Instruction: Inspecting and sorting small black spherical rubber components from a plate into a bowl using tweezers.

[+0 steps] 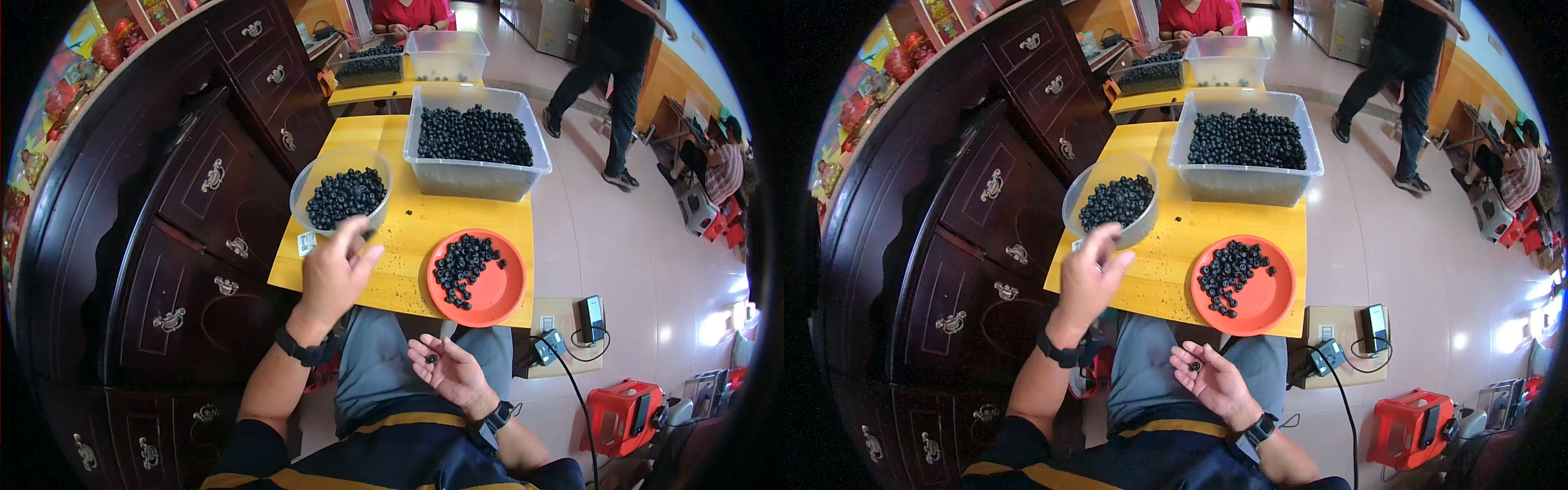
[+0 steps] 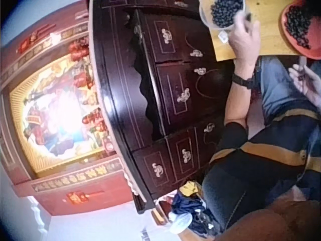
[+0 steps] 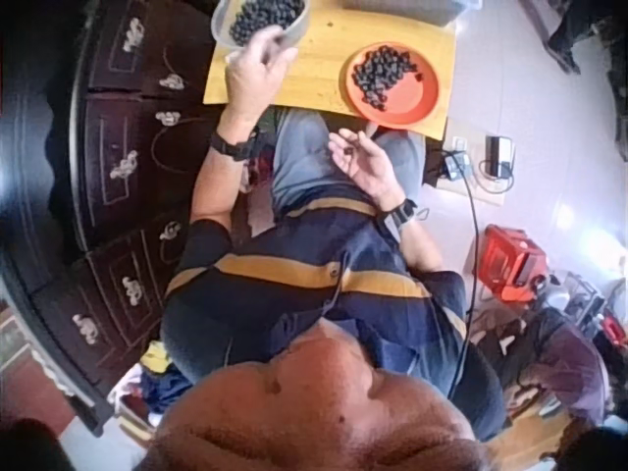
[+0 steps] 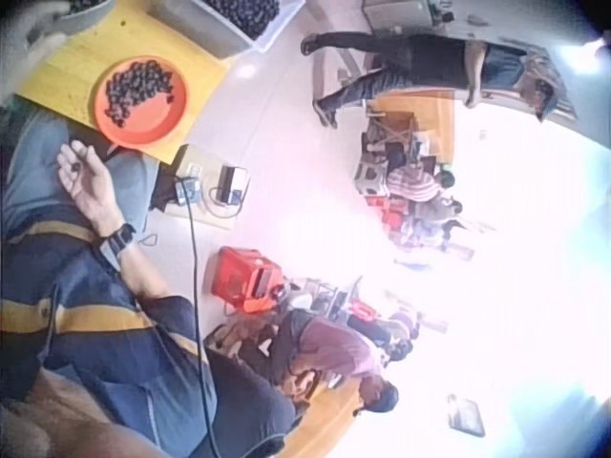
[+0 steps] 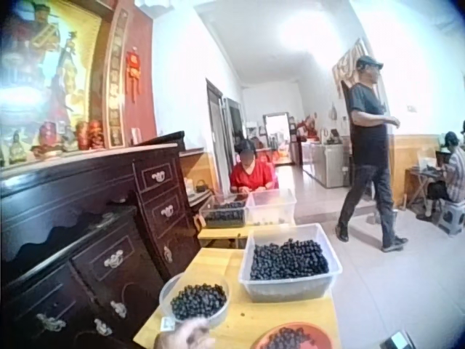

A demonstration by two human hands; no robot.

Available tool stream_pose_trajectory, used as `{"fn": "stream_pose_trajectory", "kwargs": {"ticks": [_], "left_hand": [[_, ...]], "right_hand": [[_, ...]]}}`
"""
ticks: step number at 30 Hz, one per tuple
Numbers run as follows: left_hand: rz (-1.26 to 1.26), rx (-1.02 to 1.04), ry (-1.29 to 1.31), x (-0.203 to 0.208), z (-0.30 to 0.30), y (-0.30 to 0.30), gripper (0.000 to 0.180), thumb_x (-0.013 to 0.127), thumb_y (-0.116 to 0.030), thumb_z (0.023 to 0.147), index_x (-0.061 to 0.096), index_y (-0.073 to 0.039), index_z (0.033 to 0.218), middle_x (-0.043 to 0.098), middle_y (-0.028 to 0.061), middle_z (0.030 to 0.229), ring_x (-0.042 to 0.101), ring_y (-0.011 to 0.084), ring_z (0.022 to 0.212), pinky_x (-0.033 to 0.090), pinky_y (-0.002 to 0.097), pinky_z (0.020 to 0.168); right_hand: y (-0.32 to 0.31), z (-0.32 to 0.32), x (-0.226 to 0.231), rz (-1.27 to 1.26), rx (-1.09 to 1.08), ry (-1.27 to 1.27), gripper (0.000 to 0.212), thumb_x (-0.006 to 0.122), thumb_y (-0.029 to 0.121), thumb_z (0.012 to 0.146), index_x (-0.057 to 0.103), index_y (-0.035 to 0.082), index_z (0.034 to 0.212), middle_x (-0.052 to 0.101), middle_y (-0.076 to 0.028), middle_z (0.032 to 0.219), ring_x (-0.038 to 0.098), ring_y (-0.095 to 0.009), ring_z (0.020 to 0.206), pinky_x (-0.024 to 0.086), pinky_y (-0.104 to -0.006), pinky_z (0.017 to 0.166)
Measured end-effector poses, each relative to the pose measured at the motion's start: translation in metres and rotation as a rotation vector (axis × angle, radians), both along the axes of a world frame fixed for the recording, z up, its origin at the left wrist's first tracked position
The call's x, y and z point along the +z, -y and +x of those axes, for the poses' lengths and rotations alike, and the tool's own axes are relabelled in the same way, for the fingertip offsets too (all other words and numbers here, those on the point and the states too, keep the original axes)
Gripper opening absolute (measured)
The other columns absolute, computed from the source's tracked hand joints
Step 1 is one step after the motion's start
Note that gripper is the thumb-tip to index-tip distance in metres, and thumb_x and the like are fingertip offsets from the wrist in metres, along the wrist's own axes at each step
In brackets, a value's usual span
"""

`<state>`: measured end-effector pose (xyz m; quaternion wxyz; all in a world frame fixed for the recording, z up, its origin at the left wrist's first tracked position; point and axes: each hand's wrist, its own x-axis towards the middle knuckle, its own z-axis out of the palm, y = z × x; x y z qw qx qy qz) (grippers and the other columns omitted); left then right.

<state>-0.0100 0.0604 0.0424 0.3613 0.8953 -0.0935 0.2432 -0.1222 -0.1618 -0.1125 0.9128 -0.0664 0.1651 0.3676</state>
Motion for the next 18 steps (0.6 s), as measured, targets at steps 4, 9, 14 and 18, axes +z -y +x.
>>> {"fn": "stream_pose_trajectory", "kwargs": {"ticks": [4,9,14,18], "left_hand": [[0.109,-0.344,-0.361,-0.044,-0.041,0.015,0.028,0.073,-0.029,0.087,0.068,-0.01,0.107,0.07,0.0116,0.077,0.07,0.0295,0.068,0.054,0.0416,0.061],[0.276,-0.539,-0.52,-0.093,-0.091,0.043,0.029,0.073,-0.027,0.084,0.068,-0.011,0.108,0.07,0.0107,0.075,0.07,0.032,0.069,0.054,0.0437,0.06],[0.285,-0.456,-0.42,-0.109,-0.103,0.051,0.028,0.071,-0.026,0.085,0.067,-0.012,0.108,0.07,0.0101,0.077,0.069,0.0328,0.069,0.055,0.0462,0.06],[0.196,-0.464,-0.449,-0.104,-0.099,0.048,0.027,0.073,-0.02,0.083,0.067,-0.011,0.108,0.068,0.0103,0.073,0.068,0.0316,0.065,0.053,0.0448,0.057]], "right_hand": [[-0.002,0.004,0.013,-0.018,-0.008,0.033,0.042,0.048,0.036,0.106,0.057,0.003,0.13,0.061,-0.016,0.133,0.059,-0.027,0.121,0.048,-0.0406,0.103],[0.002,0.0,-0.014,0.163,0.012,0.188,0.047,0.044,0.038,0.107,0.056,0.001,0.133,0.059,-0.017,0.136,0.058,-0.028,0.123,0.046,-0.0408,0.105],[-0.005,-0.001,0.009,-0.123,-0.021,0.081,0.048,0.043,0.038,0.107,0.055,0.001,0.135,0.058,-0.017,0.136,0.059,-0.027,0.12,0.05,-0.0402,0.1],[-0.001,-0.003,-0.001,-0.086,-0.02,0.091,0.042,0.045,0.033,0.107,0.054,0.003,0.134,0.06,-0.016,0.134,0.061,-0.025,0.118,0.051,-0.0389,0.099]]}}
